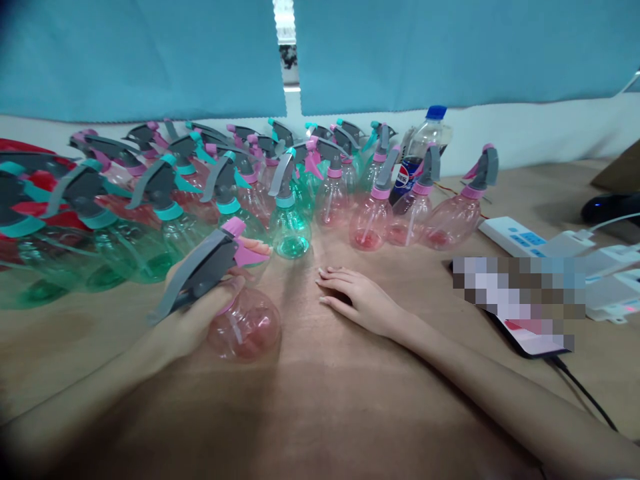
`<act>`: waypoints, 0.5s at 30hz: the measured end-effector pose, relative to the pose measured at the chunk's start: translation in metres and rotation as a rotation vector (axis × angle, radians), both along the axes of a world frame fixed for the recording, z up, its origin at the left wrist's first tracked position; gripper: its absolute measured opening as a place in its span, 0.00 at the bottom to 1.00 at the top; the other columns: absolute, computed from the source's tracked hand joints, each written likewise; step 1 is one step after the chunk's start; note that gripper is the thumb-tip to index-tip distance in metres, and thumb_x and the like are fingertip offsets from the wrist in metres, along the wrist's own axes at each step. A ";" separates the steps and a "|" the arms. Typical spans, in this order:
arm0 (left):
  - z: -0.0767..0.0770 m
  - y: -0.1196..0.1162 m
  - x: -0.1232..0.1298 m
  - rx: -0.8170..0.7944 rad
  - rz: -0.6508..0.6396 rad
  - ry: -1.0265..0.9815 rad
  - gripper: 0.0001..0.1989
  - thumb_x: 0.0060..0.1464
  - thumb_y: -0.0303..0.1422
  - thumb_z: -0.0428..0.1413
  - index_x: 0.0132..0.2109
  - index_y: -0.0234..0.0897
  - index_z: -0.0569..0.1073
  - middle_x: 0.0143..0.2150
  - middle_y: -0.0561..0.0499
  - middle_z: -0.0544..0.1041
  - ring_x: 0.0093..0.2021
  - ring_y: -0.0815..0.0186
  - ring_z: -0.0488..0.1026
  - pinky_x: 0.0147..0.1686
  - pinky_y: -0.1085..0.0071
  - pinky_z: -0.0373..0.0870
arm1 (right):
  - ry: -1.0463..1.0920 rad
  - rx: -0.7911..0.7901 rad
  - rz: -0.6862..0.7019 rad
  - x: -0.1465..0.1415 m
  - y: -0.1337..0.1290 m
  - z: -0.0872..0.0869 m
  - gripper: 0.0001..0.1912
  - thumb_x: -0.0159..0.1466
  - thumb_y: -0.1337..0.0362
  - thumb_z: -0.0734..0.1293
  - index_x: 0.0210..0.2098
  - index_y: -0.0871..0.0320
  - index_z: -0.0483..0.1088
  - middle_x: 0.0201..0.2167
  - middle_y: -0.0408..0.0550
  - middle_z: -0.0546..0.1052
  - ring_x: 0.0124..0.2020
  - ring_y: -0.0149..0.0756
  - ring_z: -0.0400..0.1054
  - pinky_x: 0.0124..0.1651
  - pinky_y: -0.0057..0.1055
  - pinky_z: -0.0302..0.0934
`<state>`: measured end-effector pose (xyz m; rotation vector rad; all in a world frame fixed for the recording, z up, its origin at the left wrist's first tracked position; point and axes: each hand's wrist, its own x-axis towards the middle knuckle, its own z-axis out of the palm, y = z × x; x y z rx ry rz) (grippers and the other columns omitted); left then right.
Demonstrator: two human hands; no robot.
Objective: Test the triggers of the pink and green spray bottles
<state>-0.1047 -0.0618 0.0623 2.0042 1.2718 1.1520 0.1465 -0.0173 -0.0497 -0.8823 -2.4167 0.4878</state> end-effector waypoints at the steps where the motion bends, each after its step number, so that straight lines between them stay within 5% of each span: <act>1: 0.000 0.000 0.001 0.001 0.014 -0.003 0.12 0.47 0.27 0.51 0.41 0.41 0.69 0.24 0.58 0.64 0.24 0.68 0.63 0.25 0.71 0.60 | -0.003 0.002 -0.001 0.000 0.000 0.000 0.17 0.69 0.57 0.61 0.54 0.52 0.70 0.56 0.49 0.74 0.62 0.43 0.63 0.65 0.49 0.56; 7: 0.002 -0.001 0.003 0.006 0.035 -0.012 0.05 0.48 0.28 0.51 0.35 0.40 0.65 0.25 0.57 0.66 0.24 0.68 0.64 0.24 0.71 0.60 | 0.006 -0.004 0.004 0.000 -0.001 0.001 0.16 0.68 0.57 0.62 0.54 0.51 0.71 0.55 0.48 0.75 0.61 0.44 0.63 0.64 0.49 0.57; 15: -0.001 0.000 0.002 0.015 0.024 -0.017 0.09 0.47 0.29 0.52 0.39 0.42 0.68 0.25 0.56 0.66 0.25 0.67 0.65 0.25 0.70 0.60 | -0.006 0.003 0.002 -0.001 -0.001 0.001 0.16 0.69 0.57 0.61 0.53 0.52 0.71 0.55 0.49 0.75 0.61 0.44 0.63 0.64 0.49 0.57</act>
